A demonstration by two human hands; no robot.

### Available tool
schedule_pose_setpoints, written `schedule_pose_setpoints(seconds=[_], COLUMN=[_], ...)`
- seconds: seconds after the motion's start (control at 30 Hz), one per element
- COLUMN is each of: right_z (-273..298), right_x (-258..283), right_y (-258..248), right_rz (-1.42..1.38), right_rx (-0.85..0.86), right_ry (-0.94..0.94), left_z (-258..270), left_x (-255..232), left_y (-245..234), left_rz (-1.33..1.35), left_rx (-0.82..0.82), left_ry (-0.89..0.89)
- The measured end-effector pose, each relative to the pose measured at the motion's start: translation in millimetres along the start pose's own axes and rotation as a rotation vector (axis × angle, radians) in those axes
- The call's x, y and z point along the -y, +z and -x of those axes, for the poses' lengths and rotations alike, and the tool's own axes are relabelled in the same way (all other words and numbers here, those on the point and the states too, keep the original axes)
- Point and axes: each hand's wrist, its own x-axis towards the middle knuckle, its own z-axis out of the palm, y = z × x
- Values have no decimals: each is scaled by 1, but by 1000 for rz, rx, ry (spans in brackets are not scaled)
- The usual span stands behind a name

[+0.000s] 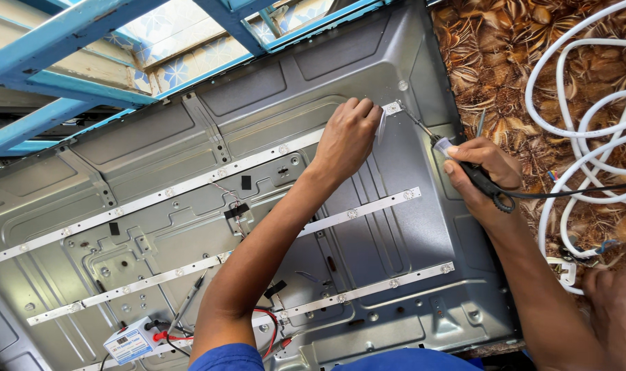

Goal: The person uses a soldering iron to work on the back panel of a television, applying heat to a specific point while holding a small white object. They then use a multimeter with red and black probes to test connections on the LED backlight strips and a power supply unit attached to the back of the TV.

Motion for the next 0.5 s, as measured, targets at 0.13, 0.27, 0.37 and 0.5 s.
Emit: schedule_pose_setpoints(seconds=[0.13, 0.27, 0.37, 0.5], right_z=[1, 1, 1, -2], right_x=[-2, -5, -7, -1], right_y=[3, 3, 4, 2], right_rz=[-34, -67, -79, -78], right_rx=[1, -7, 2, 25], right_ry=[25, 52, 64, 46], left_z=[-1, -1, -1, -1], left_x=[-1, -1, -3, -2], left_y=[-2, -2, -2, 0], left_rz=[1, -2, -3, -7], left_rx=[-1, -4, -7, -10], left_ry=[-9, -26, -25, -18])
